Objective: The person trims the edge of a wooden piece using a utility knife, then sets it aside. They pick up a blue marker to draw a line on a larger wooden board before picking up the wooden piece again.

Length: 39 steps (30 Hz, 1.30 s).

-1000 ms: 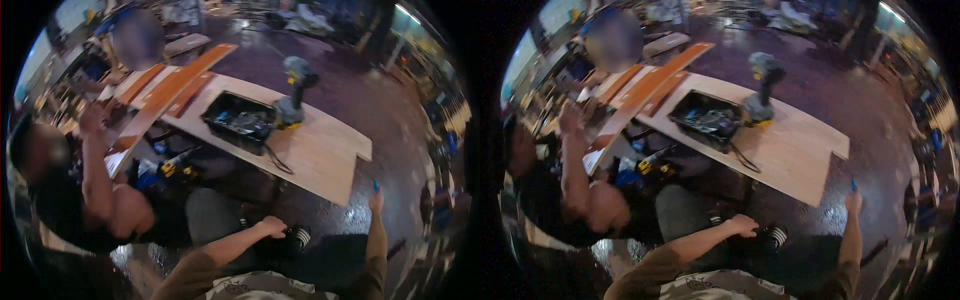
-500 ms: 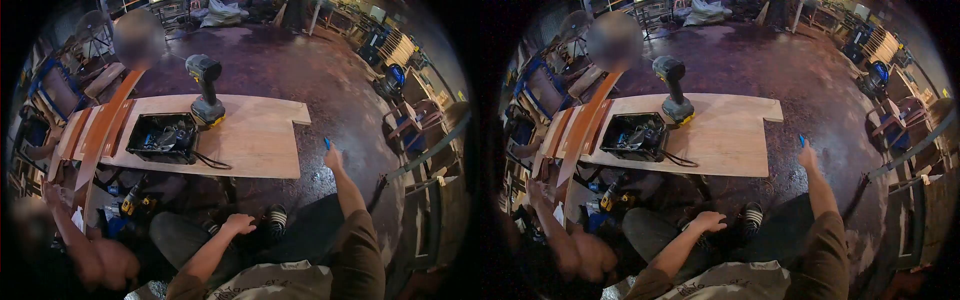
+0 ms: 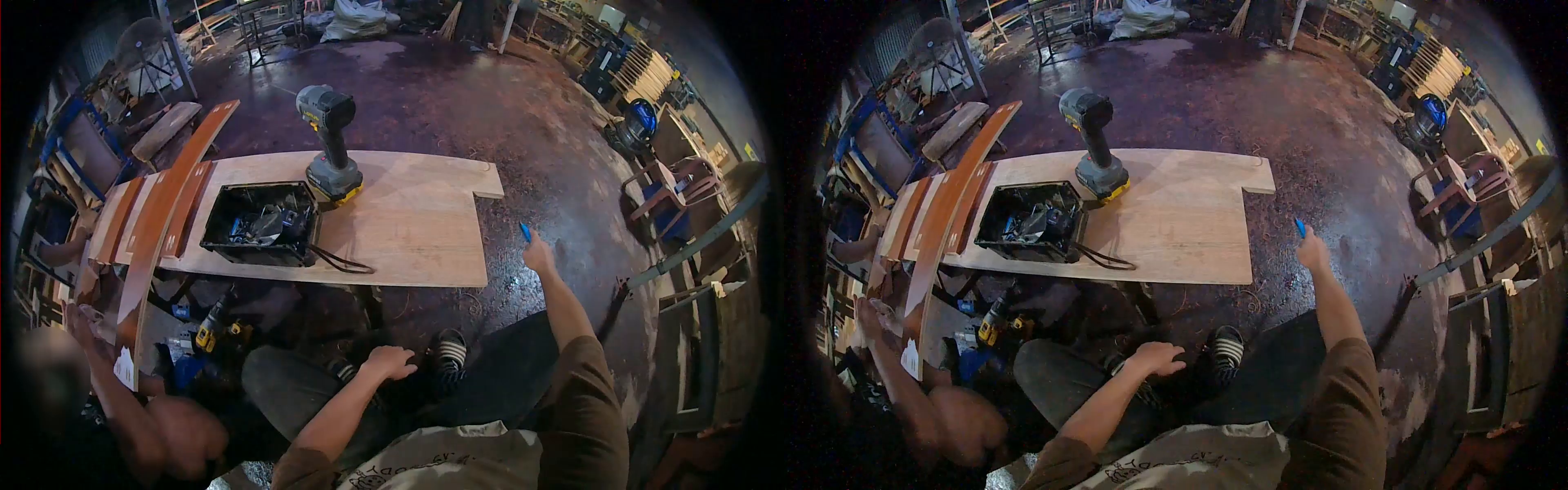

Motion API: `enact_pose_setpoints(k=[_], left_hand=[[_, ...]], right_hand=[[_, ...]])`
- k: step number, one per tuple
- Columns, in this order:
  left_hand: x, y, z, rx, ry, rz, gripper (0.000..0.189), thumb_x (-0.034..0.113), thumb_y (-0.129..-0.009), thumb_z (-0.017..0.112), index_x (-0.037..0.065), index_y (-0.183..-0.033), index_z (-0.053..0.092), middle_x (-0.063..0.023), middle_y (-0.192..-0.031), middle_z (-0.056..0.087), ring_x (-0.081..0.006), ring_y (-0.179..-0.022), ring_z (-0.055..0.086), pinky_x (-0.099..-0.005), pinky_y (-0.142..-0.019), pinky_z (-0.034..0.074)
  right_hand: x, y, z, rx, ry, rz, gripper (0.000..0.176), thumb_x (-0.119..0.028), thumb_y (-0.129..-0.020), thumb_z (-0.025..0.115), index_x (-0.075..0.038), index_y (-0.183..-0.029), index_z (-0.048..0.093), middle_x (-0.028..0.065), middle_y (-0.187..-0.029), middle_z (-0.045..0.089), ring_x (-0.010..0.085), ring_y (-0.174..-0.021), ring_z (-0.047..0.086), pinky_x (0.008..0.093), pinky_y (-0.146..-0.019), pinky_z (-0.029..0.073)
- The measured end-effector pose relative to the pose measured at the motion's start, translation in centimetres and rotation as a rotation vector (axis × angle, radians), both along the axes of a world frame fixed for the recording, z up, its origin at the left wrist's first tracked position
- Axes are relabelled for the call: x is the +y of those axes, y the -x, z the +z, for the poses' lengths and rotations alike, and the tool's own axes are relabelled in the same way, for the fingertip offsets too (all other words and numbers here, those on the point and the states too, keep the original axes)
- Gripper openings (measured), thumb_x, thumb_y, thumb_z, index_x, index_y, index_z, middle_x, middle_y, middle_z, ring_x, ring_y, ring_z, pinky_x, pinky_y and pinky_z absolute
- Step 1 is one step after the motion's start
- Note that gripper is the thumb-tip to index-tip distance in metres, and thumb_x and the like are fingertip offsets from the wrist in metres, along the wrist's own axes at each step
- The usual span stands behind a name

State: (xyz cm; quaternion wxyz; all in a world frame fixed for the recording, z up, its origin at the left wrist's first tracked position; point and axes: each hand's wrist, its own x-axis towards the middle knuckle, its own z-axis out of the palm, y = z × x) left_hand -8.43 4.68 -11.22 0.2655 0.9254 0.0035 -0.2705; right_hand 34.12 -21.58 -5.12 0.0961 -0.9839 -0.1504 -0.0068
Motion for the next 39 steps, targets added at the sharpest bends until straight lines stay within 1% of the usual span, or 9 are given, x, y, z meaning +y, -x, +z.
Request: enact_pose_setpoints(k=[1,3,4,6,15,24,28,33,39], left_hand=[[0.0,0.0,0.1,0.005,-0.003,-0.003,0.054,0.05,-0.093,0.057,0.016,-0.135,0.061,-0.0149,-0.126,0.066,-0.0354,-0.117,0.063,-0.0499,-0.097,0.052],[0.0,-0.1,0.2,0.01,-0.006,-0.006,0.054,0.05,-0.093,0.057,0.017,-0.136,0.061,-0.0148,-0.127,0.066,-0.0355,-0.117,0.063,-0.0497,-0.097,0.052],[0.0,-0.1,0.3,0.009,-0.006,-0.006,0.054,0.05,-0.093,0.057,0.017,-0.136,0.061,-0.0145,-0.127,0.066,-0.0354,-0.118,0.063,-0.0495,-0.097,0.052],[0.0,-0.1,0.4,0.009,-0.006,-0.005,0.055,0.05,-0.093,0.057,0.017,-0.136,0.061,-0.0142,-0.127,0.066,-0.0352,-0.118,0.063,-0.0492,-0.097,0.052],[0.1,0.0,0.1,0.012,0.002,-0.003,0.054,0.05,-0.094,0.056,0.017,-0.137,0.059,-0.0131,-0.127,0.066,-0.0343,-0.119,0.062,-0.0492,-0.098,0.051],[0.0,-0.2,0.9,0.037,-0.01,-0.015,0.052,0.05,-0.095,0.056,0.016,-0.134,0.061,-0.0138,-0.126,0.066,-0.0345,-0.118,0.063,-0.0501,-0.097,0.052],[-0.1,-0.1,0.3,0.004,-0.008,-0.005,0.052,0.049,-0.094,0.056,0.016,-0.133,0.061,-0.0141,-0.125,0.067,-0.0349,-0.117,0.063,-0.0503,-0.096,0.052],[0.0,0.0,-0.1,-0.027,-0.001,-0.002,0.051,0.048,-0.095,0.056,0.015,-0.133,0.061,-0.0141,-0.124,0.067,-0.0348,-0.117,0.063,-0.0501,-0.096,0.052],[0.0,-0.1,0.8,0.0,-0.012,0.003,0.049,0.048,-0.094,0.057,0.015,-0.13,0.062,-0.014,-0.124,0.067,-0.0348,-0.116,0.064,-0.0503,-0.096,0.052]], right_hand=[[0.0,0.2,0.2,0.0,0.001,0.0,0.055,-0.019,-0.09,0.055,-0.016,-0.144,0.045,0.0301,-0.11,0.068,0.0495,-0.105,0.064,0.0584,-0.091,0.048],[0.1,0.6,0.5,0.014,-0.013,0.0,0.052,-0.02,-0.09,0.056,-0.015,-0.142,0.047,0.03,-0.116,0.066,0.0489,-0.11,0.062,0.0574,-0.094,0.048],[0.1,0.6,0.5,0.015,-0.013,0.0,0.052,-0.02,-0.09,0.056,-0.015,-0.142,0.047,0.03,-0.116,0.066,0.0489,-0.11,0.062,0.0574,-0.094,0.048],[0.0,0.6,0.5,0.012,-0.026,-0.006,0.056,-0.021,-0.088,0.057,-0.014,-0.142,0.046,0.0291,-0.108,0.069,0.0492,-0.103,0.065,0.0586,-0.09,0.05],[-0.4,0.1,-0.2,0.037,-0.017,0.0,0.05,-0.024,-0.09,0.057,-0.021,-0.14,0.049,0.0294,-0.11,0.069,0.0495,-0.106,0.065,0.0579,-0.092,0.05],[0.0,0.3,0.3,0.064,0.047,-0.009,0.051,-0.023,-0.088,0.057,-0.02,-0.139,0.05,0.0268,-0.112,0.069,0.0471,-0.107,0.065,0.057,-0.092,0.051],[-0.1,0.1,-0.1,0.066,0.04,-0.01,0.05,-0.023,-0.088,0.057,-0.021,-0.138,0.05,0.0268,-0.112,0.069,0.0472,-0.107,0.065,0.0567,-0.092,0.05],[-0.9,-0.8,-1.6,0.017,0.005,0.06,0.051,-0.022,-0.087,0.056,-0.022,-0.138,0.051,0.0282,-0.111,0.069,0.0488,-0.106,0.065,0.0565,-0.092,0.05],[-0.3,-0.3,-0.7,0.065,0.003,0.001,0.054,-0.02,-0.085,0.058,-0.02,-0.139,0.052,0.0283,-0.113,0.068,0.0493,-0.107,0.064,0.0561,-0.093,0.05]])
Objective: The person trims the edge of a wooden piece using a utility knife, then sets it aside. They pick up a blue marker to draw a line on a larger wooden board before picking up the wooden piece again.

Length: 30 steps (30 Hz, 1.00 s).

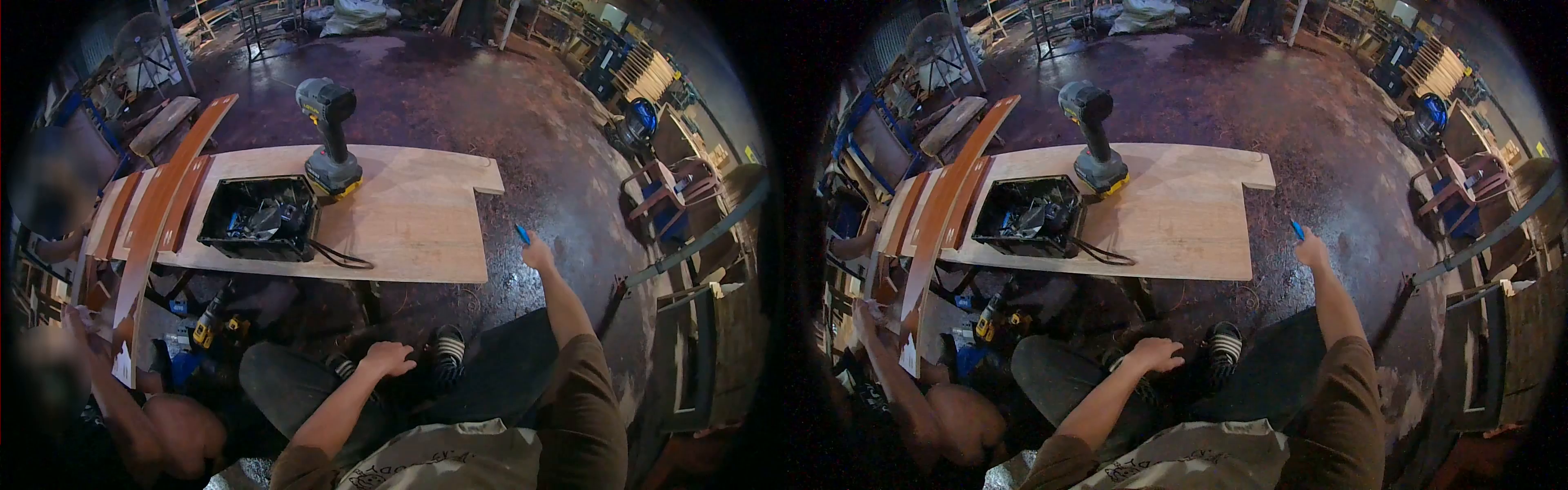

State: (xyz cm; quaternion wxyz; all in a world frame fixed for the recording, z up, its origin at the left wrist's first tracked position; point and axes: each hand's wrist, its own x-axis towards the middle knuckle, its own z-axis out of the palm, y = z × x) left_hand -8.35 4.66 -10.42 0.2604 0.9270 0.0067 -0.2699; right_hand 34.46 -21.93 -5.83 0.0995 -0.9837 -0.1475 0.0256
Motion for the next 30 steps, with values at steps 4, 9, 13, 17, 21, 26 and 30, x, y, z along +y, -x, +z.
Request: enact_pose_setpoints(k=[4,9,13,17,21,26,30], left_hand=[[0.0,0.1,-0.4,0.013,-0.013,-0.019,0.052,0.049,-0.094,0.056,0.016,-0.134,0.06,-0.0141,-0.127,0.066,-0.0358,-0.116,0.063,-0.0501,-0.096,0.052],[0.1,-0.2,0.2,0.035,-0.009,0.006,0.055,0.05,-0.095,0.055,0.017,-0.138,0.059,-0.0144,-0.129,0.065,-0.0362,-0.116,0.063,-0.05,-0.097,0.051],[0.4,-0.6,-0.3,0.02,-0.005,0.02,0.053,0.051,-0.094,0.057,0.016,-0.134,0.061,-0.0148,-0.124,0.067,-0.0357,-0.116,0.063,-0.051,-0.095,0.052],[0.0,0.0,-1.6,0.045,-0.006,0.04,0.051,0.047,-0.091,0.059,0.015,-0.13,0.065,-0.0133,-0.121,0.07,-0.0331,-0.115,0.065,-0.051,-0.095,0.053],[0.2,0.0,-0.9,0.05,-0.046,-0.009,0.052,0.05,-0.094,0.057,0.013,-0.131,0.062,-0.0123,-0.117,0.071,-0.0334,-0.111,0.067,-0.0506,-0.091,0.053],[0.2,0.2,-0.4,0.037,-0.037,0.002,0.051,0.047,-0.094,0.058,0.012,-0.13,0.063,-0.0132,-0.118,0.07,-0.033,-0.111,0.067,-0.0507,-0.09,0.053],[0.4,0.1,-0.2,0.014,-0.03,0.006,0.049,0.045,-0.093,0.058,0.012,-0.129,0.064,-0.0137,-0.118,0.071,-0.0333,-0.112,0.067,-0.0501,-0.091,0.053]], right_hand=[[-0.2,0.1,-0.5,-0.013,-0.015,0.068,0.057,-0.02,-0.085,0.059,-0.019,-0.142,0.051,0.0281,-0.115,0.068,0.0477,-0.108,0.064,0.0556,-0.093,0.05],[0.6,0.4,0.5,0.033,0.007,0.037,0.057,-0.019,-0.085,0.058,-0.018,-0.142,0.052,0.0277,-0.121,0.066,0.0461,-0.114,0.062,0.0531,-0.097,0.049],[-0.7,-1.7,-2.0,-0.008,-0.043,0.191,0.052,-0.018,-0.085,0.056,-0.011,-0.137,0.056,0.026,-0.122,0.066,0.0447,-0.118,0.06,0.052,-0.097,0.048],[-0.4,-2.5,-2.7,0.248,-0.034,0.083,0.051,-0.015,-0.085,0.051,-0.004,-0.134,0.057,0.0279,-0.101,0.069,0.0386,-0.082,0.071,0.05,-0.073,0.055],[-0.1,-1.6,-2.2,0.281,-0.112,0.052,0.054,-0.014,-0.085,0.049,-0.004,-0.137,0.056,0.0273,-0.092,0.069,0.0334,-0.061,0.069,0.0465,-0.055,0.054],[0.1,-2.5,-2.4,0.259,-0.105,0.104,0.037,-0.009,-0.085,0.047,-0.001,-0.118,0.061,0.0129,-0.065,0.059,0.0255,-0.05,0.061,0.0423,-0.045,0.048],[-1.2,-5.2,-4.3,0.305,0.014,0.058,0.057,-0.018,-0.087,0.047,-0.007,-0.143,0.053,0.0255,-0.094,0.07,0.0338,-0.071,0.072,0.0449,-0.062,0.057]])
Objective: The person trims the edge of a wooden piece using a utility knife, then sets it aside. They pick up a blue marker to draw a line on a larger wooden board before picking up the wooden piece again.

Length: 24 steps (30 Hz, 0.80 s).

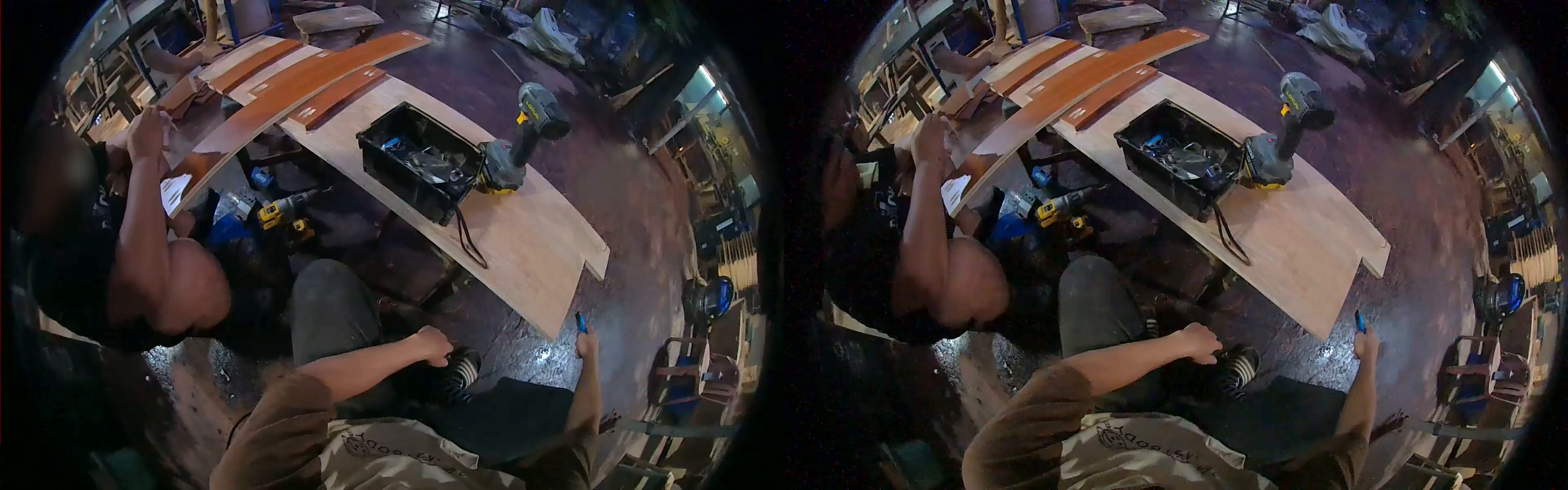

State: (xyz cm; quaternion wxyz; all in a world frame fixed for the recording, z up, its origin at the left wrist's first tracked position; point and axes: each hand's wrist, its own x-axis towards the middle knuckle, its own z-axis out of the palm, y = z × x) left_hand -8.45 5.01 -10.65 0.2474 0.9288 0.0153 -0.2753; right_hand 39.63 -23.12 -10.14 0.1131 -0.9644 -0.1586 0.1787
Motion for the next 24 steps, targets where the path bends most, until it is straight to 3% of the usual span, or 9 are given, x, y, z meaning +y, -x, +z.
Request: enact_pose_setpoints(k=[3,5,6,8,9,11,17,21,24], left_hand=[[0.1,0.2,0.4,-0.014,0.015,-0.004,0.049,0.045,-0.093,0.058,0.011,-0.127,0.065,-0.0141,-0.117,0.071,-0.0342,-0.112,0.066,-0.0505,-0.09,0.053],[0.0,0.3,0.6,-0.019,0.018,0.013,0.049,0.046,-0.093,0.058,0.011,-0.126,0.065,-0.014,-0.117,0.071,-0.0339,-0.112,0.066,-0.0507,-0.09,0.053],[0.0,0.1,0.8,-0.023,0.02,0.022,0.048,0.046,-0.092,0.058,0.011,-0.125,0.066,-0.014,-0.116,0.071,-0.0336,-0.112,0.066,-0.0509,-0.09,0.053],[0.2,-0.3,2.3,0.041,-0.004,0.01,0.047,0.045,-0.091,0.058,0.013,-0.125,0.068,-0.0131,-0.123,0.069,-0.0325,-0.116,0.065,-0.0494,-0.093,0.053],[0.3,-0.3,2.8,0.127,-0.034,-0.016,0.047,0.044,-0.09,0.059,0.014,-0.125,0.069,-0.0122,-0.129,0.067,-0.0314,-0.12,0.063,-0.0478,-0.095,0.052],[0.4,-0.3,2.0,0.085,-0.004,0.007,0.047,0.045,-0.091,0.059,0.014,-0.126,0.069,-0.0119,-0.132,0.066,-0.0313,-0.122,0.062,-0.0478,-0.095,0.052],[0.4,-0.2,-0.1,-0.035,0.034,0.017,0.049,0.046,-0.091,0.058,0.01,-0.124,0.068,-0.0137,-0.125,0.068,-0.0336,-0.117,0.064,-0.0494,-0.093,0.053],[0.9,0.4,0.6,-0.083,0.04,0.04,0.051,0.048,-0.091,0.058,0.008,-0.12,0.068,-0.0168,-0.118,0.07,-0.036,-0.113,0.066,-0.0506,-0.093,0.052],[1.1,0.8,0.3,-0.107,0.017,0.076,0.052,0.05,-0.089,0.061,0.008,-0.12,0.068,-0.0179,-0.118,0.07,-0.0367,-0.112,0.066,-0.0514,-0.093,0.052]], right_hand=[[-0.8,-2.2,-0.7,-0.225,0.098,0.004,0.054,-0.018,-0.09,0.05,-0.008,-0.143,0.053,0.0244,-0.104,0.07,0.0336,-0.091,0.071,0.0443,-0.079,0.056],[-0.6,-2.5,3.0,-0.7,-0.249,-0.076,0.053,-0.016,-0.091,0.057,-0.006,-0.142,0.053,0.0216,-0.115,0.068,0.0317,-0.102,0.068,0.0425,-0.091,0.052],[0.2,-1.6,6.0,-0.712,-0.25,-0.064,0.053,-0.016,-0.091,0.057,-0.006,-0.142,0.053,0.0216,-0.115,0.068,0.0317,-0.102,0.068,0.0425,-0.091,0.052],[4.8,5.0,13.8,-0.542,-0.779,-0.22,0.052,-0.011,-0.092,0.06,-0.004,-0.142,0.052,0.0197,-0.121,0.065,0.0295,-0.102,0.067,0.0408,-0.088,0.053],[7.1,7.9,16.5,-0.549,-0.782,-0.209,0.052,-0.011,-0.092,0.06,-0.004,-0.142,0.052,0.0197,-0.121,0.065,0.0295,-0.102,0.067,0.0408,-0.088,0.053],[11.4,14.0,19.6,-0.306,-1.005,-0.081,0.05,-0.009,-0.093,0.058,-0.003,-0.142,0.051,0.0167,-0.124,0.065,0.0278,-0.109,0.065,0.0393,-0.088,0.053],[27.4,26.5,25.0,-0.537,-0.817,0.813,0.043,-0.007,-0.089,0.062,-0.002,-0.132,0.06,0.0188,-0.13,0.064,0.0321,-0.119,0.061,0.0408,-0.102,0.046],[36.6,33.7,29.4,-0.481,-0.821,0.905,0.05,-0.016,-0.083,0.07,-0.011,-0.131,0.061,0.0182,-0.125,0.062,0.0389,-0.118,0.059,0.045,-0.102,0.046],[39.7,34.2,29.2,-0.613,-0.835,1.011,0.056,-0.019,-0.081,0.072,-0.016,-0.135,0.058,0.0167,-0.131,0.058,0.0349,-0.123,0.056,0.0453,-0.106,0.044]])
